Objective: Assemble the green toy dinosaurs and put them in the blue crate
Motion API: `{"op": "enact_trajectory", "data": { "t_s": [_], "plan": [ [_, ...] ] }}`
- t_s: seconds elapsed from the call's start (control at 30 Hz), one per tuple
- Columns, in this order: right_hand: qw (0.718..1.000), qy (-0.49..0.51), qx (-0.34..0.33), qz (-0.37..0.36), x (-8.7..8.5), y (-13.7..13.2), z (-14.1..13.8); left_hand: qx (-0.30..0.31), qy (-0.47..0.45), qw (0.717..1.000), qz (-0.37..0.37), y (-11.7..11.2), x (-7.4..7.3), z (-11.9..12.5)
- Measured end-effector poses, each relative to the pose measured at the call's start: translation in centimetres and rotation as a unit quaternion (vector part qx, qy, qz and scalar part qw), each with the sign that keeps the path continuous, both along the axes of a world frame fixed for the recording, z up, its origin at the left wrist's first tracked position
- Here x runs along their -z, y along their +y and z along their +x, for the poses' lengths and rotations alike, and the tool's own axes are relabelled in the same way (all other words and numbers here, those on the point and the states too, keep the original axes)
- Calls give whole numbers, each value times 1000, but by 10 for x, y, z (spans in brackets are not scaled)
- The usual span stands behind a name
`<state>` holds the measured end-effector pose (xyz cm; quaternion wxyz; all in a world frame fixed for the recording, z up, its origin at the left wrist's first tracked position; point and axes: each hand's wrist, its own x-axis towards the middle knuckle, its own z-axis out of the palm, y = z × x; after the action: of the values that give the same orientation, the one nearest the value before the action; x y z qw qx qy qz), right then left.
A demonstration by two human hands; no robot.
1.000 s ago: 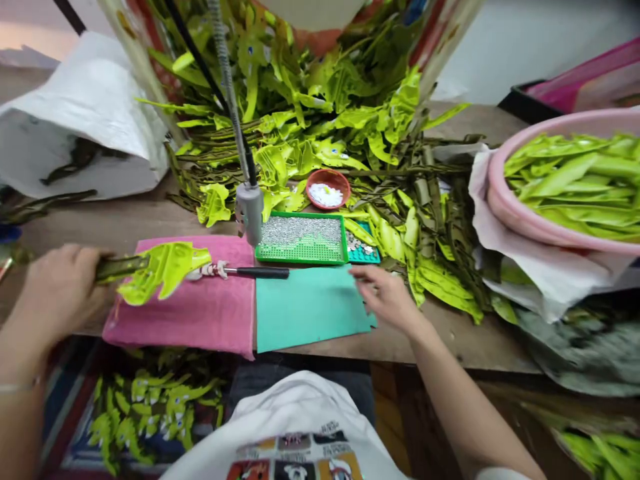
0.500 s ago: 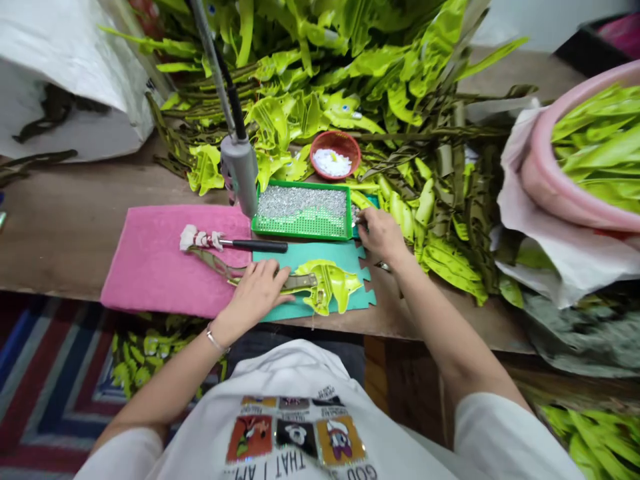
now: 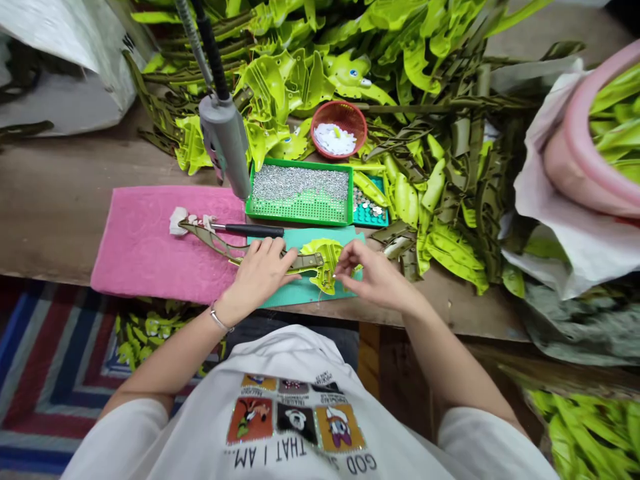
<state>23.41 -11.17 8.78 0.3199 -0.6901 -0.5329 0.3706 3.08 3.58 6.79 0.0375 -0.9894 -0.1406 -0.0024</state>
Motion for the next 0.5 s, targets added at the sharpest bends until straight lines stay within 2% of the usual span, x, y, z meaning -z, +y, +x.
{"op": "enact_trajectory", "data": {
  "t_s": [0.13, 0.3, 0.4, 0.5],
  "plan": [
    [999, -32, 9, -21, 7, 4, -11, 9, 1, 1000, 6, -3, -5, 3],
    [997, -62, 32, -31, 6, 5, -18, 16, -14, 1000, 16, -4, -5, 6],
    [998, -39, 48, -26, 9, 7, -4, 15, -28, 999, 17, -2, -3, 5],
    [983, -107, 151, 12, 18, 13, 29, 8, -29, 999, 10, 0, -1, 4]
  ]
}}
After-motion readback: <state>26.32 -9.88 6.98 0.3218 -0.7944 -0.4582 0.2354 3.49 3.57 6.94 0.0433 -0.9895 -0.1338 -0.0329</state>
